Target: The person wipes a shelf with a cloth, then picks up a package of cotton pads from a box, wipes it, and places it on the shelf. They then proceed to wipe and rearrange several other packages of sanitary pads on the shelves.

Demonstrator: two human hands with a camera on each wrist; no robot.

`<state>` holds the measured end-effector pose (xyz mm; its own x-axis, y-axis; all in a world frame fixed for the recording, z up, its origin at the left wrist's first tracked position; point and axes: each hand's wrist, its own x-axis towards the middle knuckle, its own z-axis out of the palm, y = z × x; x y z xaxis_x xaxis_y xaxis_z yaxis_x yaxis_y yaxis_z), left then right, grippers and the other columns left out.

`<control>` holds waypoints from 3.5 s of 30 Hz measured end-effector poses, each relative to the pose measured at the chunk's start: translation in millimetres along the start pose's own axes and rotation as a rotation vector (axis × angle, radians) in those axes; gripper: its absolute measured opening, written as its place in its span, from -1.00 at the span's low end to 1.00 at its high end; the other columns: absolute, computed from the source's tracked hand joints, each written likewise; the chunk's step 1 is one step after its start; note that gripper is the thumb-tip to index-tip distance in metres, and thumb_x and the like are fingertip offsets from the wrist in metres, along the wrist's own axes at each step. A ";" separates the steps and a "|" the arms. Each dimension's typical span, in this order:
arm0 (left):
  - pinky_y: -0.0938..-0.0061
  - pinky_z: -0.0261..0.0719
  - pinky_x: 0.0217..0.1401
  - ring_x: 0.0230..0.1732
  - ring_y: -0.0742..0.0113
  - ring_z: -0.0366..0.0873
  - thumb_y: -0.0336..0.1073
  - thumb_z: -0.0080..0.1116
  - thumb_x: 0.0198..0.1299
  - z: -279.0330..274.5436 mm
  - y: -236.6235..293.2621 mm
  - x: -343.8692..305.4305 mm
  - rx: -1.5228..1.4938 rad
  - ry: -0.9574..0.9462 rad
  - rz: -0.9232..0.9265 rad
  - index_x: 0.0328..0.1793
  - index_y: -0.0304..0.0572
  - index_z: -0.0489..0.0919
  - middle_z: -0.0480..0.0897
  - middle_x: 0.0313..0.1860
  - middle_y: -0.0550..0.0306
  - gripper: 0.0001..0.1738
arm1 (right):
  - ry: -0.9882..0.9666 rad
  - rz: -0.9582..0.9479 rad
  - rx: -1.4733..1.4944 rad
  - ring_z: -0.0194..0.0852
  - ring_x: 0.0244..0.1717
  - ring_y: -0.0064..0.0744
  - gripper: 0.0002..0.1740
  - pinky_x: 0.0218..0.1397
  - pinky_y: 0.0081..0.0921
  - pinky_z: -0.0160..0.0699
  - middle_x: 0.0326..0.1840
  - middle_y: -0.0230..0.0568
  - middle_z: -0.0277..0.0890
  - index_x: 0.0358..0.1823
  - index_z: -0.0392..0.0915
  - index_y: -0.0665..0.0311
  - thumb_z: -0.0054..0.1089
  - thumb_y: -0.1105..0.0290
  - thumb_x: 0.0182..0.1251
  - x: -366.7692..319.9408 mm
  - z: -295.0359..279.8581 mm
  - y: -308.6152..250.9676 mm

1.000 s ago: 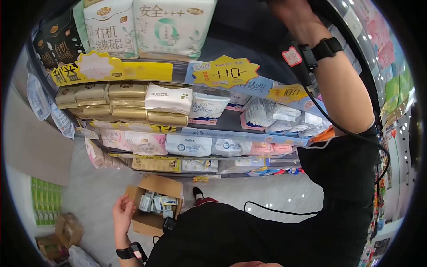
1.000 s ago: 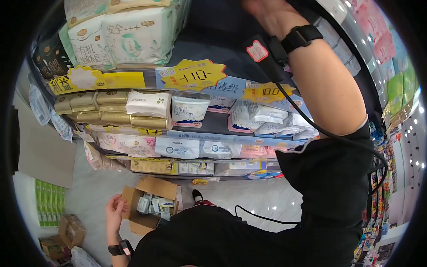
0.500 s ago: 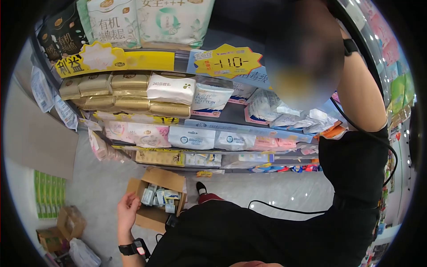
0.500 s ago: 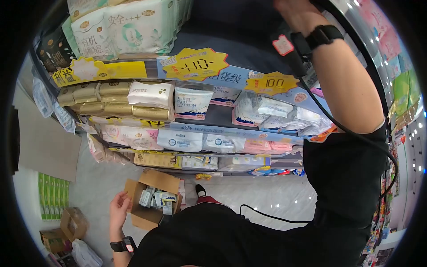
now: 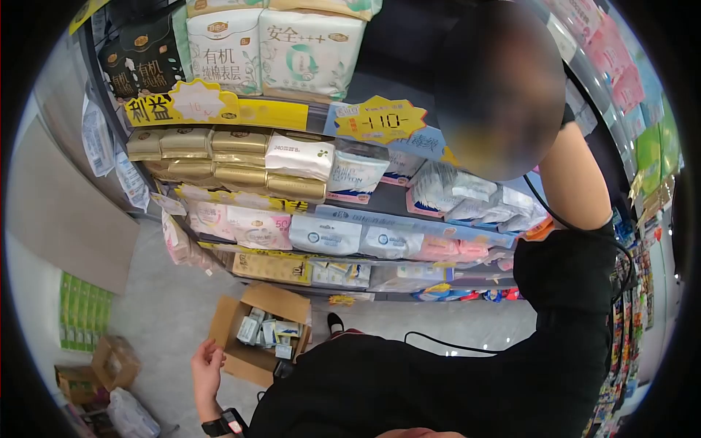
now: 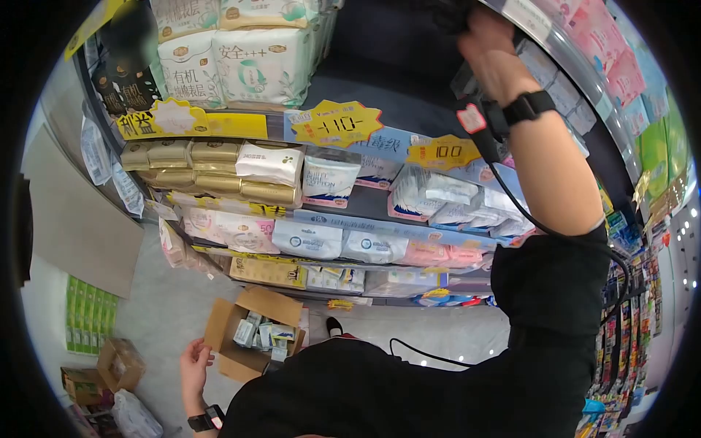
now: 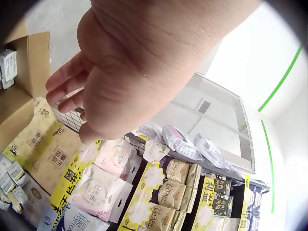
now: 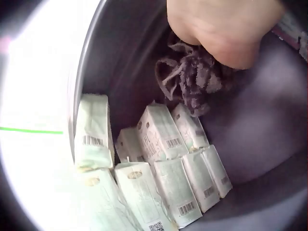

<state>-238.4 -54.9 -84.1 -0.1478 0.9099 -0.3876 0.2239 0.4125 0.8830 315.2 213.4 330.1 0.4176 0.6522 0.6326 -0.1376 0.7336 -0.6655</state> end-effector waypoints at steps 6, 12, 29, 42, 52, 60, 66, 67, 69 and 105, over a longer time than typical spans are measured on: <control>0.52 0.58 -0.22 -0.25 0.40 0.60 -0.37 0.12 0.25 3.2 17.9 7.9 0.027 -0.021 0.029 0.22 -0.43 0.45 0.65 -0.17 0.05 -0.57 | 0.159 0.042 -0.027 0.57 0.07 -0.11 -0.65 0.12 -0.23 0.58 0.08 0.06 0.55 0.15 0.45 0.35 -0.21 0.38 0.49 -41.2 -17.1 -39.1; 0.54 0.55 -0.22 -0.25 0.41 0.57 -0.42 0.13 0.22 5.2 3.3 16.2 0.044 -0.056 0.056 0.21 -0.42 0.46 0.63 -0.19 0.07 -0.57 | -0.298 0.255 0.248 0.59 -0.04 -0.25 -0.67 -0.08 -0.41 0.58 0.09 -0.02 0.57 0.13 0.46 0.40 -0.12 0.38 0.48 -73.9 -17.1 -52.1; 0.51 0.57 -0.28 -0.29 0.39 0.60 -0.41 0.13 0.22 0.1 -6.7 1.0 0.099 -0.029 0.049 0.21 -0.45 0.45 0.64 -0.20 0.04 -0.56 | -0.531 0.339 0.515 0.53 0.16 -0.09 -0.59 0.28 -0.16 0.48 0.15 0.03 0.54 0.15 0.45 0.45 -0.29 0.36 0.49 -81.9 -38.7 -57.4; 0.47 0.60 -0.15 -0.22 0.36 0.62 -0.42 0.16 0.18 5.2 -5.8 17.2 0.181 -0.059 0.155 0.17 -0.43 0.50 0.67 -0.22 0.02 -0.58 | -0.133 0.286 0.359 0.52 0.16 -0.13 -0.62 0.30 -0.17 0.47 0.16 0.02 0.53 0.15 0.46 0.45 -0.25 0.43 0.46 -98.1 24.6 -36.3; 0.32 0.59 -0.03 -0.11 0.17 0.63 -0.13 0.19 0.26 -13.1 -56.5 4.3 0.420 0.016 0.208 0.26 -0.36 0.49 0.67 -0.05 -0.17 -0.45 | -0.342 0.341 0.344 0.58 0.09 -0.19 -0.62 0.20 -0.22 0.59 0.11 0.00 0.55 0.21 0.42 0.38 -0.21 0.60 0.41 -100.0 86.0 -16.2; 0.31 0.58 -0.03 -0.13 0.17 0.62 -0.18 0.19 0.26 -5.8 -53.1 37.8 0.362 -0.065 0.348 0.21 -0.38 0.51 0.67 -0.08 -0.15 -0.51 | -0.209 0.226 0.539 0.55 0.11 -0.14 -0.68 0.24 -0.13 0.51 0.10 -0.07 0.56 0.14 0.45 0.33 -0.13 0.32 0.52 -99.6 -52.3 -54.5; 0.29 0.57 0.02 -0.07 0.15 0.61 -0.22 0.18 0.26 5.8 -29.2 55.2 0.459 -0.162 0.255 0.20 -0.37 0.52 0.66 -0.05 -0.18 -0.54 | -0.232 0.047 0.555 0.49 0.16 -0.11 -0.66 0.31 -0.14 0.44 0.15 -0.01 0.53 0.10 0.49 0.38 -0.12 0.32 0.50 -93.6 -120.5 -69.1; 0.29 0.57 0.02 -0.07 0.15 0.61 -0.22 0.18 0.26 7.9 -27.1 55.4 0.461 -0.169 0.258 0.20 -0.37 0.52 0.66 -0.05 -0.18 -0.54 | -0.223 0.033 0.549 0.49 0.17 -0.10 -0.66 0.31 -0.13 0.44 0.16 -0.01 0.52 0.10 0.49 0.38 -0.12 0.32 0.49 -93.9 -120.8 -69.5; 0.28 0.57 0.02 -0.07 0.12 0.62 -0.21 0.19 0.25 12.4 -21.0 56.1 0.460 -0.157 0.295 0.20 -0.37 0.51 0.67 -0.06 -0.16 -0.53 | -0.177 0.010 0.538 0.49 0.16 -0.09 -0.65 0.31 -0.13 0.44 0.16 -0.01 0.52 0.10 0.50 0.39 -0.12 0.32 0.49 -93.6 -117.7 -66.9; -0.01 0.52 0.07 -0.01 -0.31 0.59 0.02 0.14 0.24 23.7 -111.8 89.4 0.796 -0.314 0.439 0.36 -0.16 0.39 0.62 -0.07 -0.42 -0.36 | -0.117 -0.915 -1.477 0.40 0.04 0.01 -0.43 0.17 -0.24 0.41 0.00 -0.08 0.44 0.10 0.52 0.16 0.27 0.63 -0.05 -132.4 25.3 -102.5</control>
<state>-253.9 -18.6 -223.8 0.3435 0.9128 -0.2209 0.8035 -0.1639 0.5723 251.3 56.7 324.5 -0.1847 0.2193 0.9580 0.9804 0.1089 0.1640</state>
